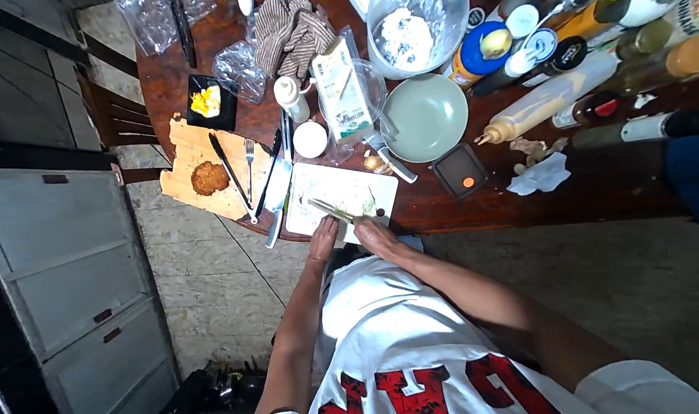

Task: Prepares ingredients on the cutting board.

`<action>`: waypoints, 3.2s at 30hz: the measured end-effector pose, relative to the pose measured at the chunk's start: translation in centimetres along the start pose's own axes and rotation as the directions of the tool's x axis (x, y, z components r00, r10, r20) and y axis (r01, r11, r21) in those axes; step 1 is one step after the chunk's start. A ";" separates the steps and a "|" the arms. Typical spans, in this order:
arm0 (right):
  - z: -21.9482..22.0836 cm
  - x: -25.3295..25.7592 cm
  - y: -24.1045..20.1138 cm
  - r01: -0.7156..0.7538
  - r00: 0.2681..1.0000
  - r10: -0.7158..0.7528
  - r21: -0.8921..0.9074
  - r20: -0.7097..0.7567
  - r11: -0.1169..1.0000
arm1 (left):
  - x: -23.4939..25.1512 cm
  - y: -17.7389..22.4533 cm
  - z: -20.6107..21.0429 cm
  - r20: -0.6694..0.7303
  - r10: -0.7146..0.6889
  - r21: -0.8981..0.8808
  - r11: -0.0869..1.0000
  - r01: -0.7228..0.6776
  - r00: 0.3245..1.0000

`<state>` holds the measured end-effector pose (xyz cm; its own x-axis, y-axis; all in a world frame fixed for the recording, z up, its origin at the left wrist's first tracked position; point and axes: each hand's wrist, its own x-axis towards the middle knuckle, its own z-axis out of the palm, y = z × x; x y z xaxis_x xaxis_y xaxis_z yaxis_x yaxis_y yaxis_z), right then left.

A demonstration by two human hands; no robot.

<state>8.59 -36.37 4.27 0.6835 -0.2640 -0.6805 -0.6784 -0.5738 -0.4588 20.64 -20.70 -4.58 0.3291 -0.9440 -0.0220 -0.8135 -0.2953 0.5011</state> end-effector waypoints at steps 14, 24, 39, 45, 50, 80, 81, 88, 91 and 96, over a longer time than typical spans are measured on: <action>1.6 1.9 0.3 -0.017 1.000 0.017 -0.015 -0.022 1.000 | 0.0 0.2 0.8 -0.034 -0.052 -0.027 0.998 0.051 0.998; -0.1 -1.2 -0.2 0.005 1.000 -0.005 0.000 0.017 1.000 | -0.4 0.5 0.6 -0.045 -0.061 0.010 0.998 0.062 0.997; 1.4 2.2 0.2 -0.011 1.000 0.011 0.016 -0.013 1.000 | -0.4 0.4 0.4 -0.037 -0.063 -0.053 0.997 0.061 0.997; 0.3 1.2 -0.3 0.029 0.998 -0.028 0.017 -0.050 0.999 | -0.7 0.5 0.0 0.014 -0.059 -0.050 0.997 0.059 0.998; -0.3 -1.4 -0.3 0.002 1.000 -0.002 -0.025 0.024 1.000 | -0.6 0.6 -0.3 0.007 -0.056 -0.040 0.998 0.056 0.998; 0.5 0.3 -0.8 0.004 1.000 -0.003 0.023 -0.022 1.000 | -0.3 0.5 -0.2 -0.003 -0.067 -0.059 0.996 0.066 0.998; 0.0 -0.3 -1.0 -0.004 1.000 0.004 0.023 -0.001 1.000 | -0.4 0.4 -0.2 -0.003 -0.061 -0.055 0.997 0.061 0.998; 1.2 0.8 -0.2 -0.007 1.000 0.007 -0.015 0.002 1.000 | -0.4 0.5 -0.2 -0.005 -0.069 -0.077 0.995 0.068 0.998; 2.1 2.1 -0.4 -0.005 0.999 0.005 -0.021 -0.033 1.000 | -0.6 0.3 -0.1 -0.023 -0.072 -0.065 0.995 0.071 0.997; 1.4 3.1 0.3 0.000 0.999 0.004 0.113 -0.036 0.994 | -0.9 0.3 0.4 0.022 -0.069 -0.058 0.996 0.071 0.997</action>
<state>10.17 -36.25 1.21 0.6901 -0.2938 -0.6613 -0.7043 -0.4827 -0.5205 19.92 -19.99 -4.76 0.3740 -0.9243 -0.0760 -0.7590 -0.3521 0.5477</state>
